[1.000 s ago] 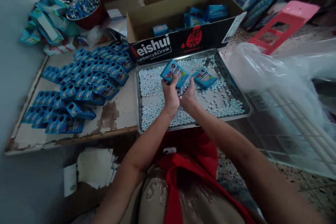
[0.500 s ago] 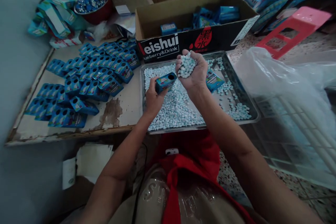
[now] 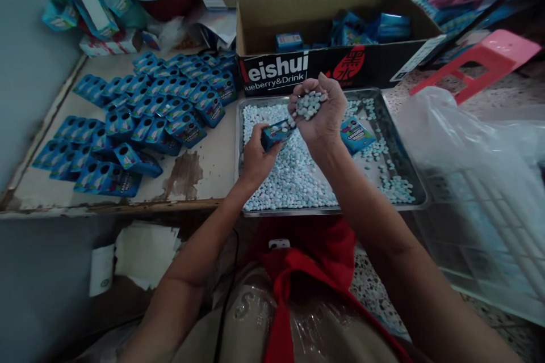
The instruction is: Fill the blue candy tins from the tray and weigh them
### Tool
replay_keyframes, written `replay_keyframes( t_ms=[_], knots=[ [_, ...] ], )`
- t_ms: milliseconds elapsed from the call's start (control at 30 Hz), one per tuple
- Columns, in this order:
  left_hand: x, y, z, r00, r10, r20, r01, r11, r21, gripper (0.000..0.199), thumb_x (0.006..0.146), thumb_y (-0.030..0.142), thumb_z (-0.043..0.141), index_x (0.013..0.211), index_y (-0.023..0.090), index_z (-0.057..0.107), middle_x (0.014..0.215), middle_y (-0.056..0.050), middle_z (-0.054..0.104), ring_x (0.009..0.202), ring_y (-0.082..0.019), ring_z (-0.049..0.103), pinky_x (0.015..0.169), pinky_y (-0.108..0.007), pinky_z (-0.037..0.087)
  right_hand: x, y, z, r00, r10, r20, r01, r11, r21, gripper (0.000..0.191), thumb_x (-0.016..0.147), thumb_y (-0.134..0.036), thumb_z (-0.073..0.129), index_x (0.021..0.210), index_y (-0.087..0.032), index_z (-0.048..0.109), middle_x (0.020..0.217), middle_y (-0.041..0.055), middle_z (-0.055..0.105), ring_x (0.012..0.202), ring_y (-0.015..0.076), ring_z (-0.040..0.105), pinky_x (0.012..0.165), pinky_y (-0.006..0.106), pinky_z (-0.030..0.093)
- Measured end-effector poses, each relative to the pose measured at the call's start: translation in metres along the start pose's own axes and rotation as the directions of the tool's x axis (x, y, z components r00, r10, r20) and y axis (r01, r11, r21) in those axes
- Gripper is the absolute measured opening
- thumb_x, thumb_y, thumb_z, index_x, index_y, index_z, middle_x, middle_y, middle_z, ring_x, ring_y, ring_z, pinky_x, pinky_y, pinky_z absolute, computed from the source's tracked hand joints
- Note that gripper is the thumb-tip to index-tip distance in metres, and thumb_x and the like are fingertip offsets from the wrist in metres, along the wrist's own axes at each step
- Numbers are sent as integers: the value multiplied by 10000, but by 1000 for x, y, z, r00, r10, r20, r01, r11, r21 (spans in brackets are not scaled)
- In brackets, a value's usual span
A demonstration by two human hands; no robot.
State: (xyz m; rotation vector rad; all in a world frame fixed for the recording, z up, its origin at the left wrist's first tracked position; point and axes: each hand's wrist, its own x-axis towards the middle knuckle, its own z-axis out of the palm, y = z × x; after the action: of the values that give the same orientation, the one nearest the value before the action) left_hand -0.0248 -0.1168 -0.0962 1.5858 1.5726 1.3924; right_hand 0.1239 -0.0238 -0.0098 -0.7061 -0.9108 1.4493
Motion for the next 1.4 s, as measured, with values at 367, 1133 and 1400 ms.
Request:
replay_keyframes(
  t_ms=[367,1133,1400],
  knots=[
    [5,5,-3,1000,22,-10,-22,999,-25,458,868,241,916,1233,305,647,1059,-14,741,942,-249,722,924,-394,605,-18,1,9,998,9,-69,-4,998,63,491,985,-730,668,762,-301,584,740,29,575,923,230,717,754,380,618],
    [30,-20,-51,999,-3,-44,-3,992,-124,526,837,458,983,1214,272,667,1156,-42,748,1146,-282,760,1071,-438,656,-87,52,-105,210,323,923,855,396,-334,437,1061,-508,632,1477,-423,739,1637,70,664,1589,409,515,1278,701,382],
    [19,-11,-54,999,29,-36,-30,999,-36,503,805,435,982,1195,279,706,1096,-30,764,1026,-259,748,986,-390,650,-37,79,-101,857,111,504,417,425,-803,250,933,-449,768,832,-246,662,889,73,661,867,240,591,796,385,510]
  ],
)
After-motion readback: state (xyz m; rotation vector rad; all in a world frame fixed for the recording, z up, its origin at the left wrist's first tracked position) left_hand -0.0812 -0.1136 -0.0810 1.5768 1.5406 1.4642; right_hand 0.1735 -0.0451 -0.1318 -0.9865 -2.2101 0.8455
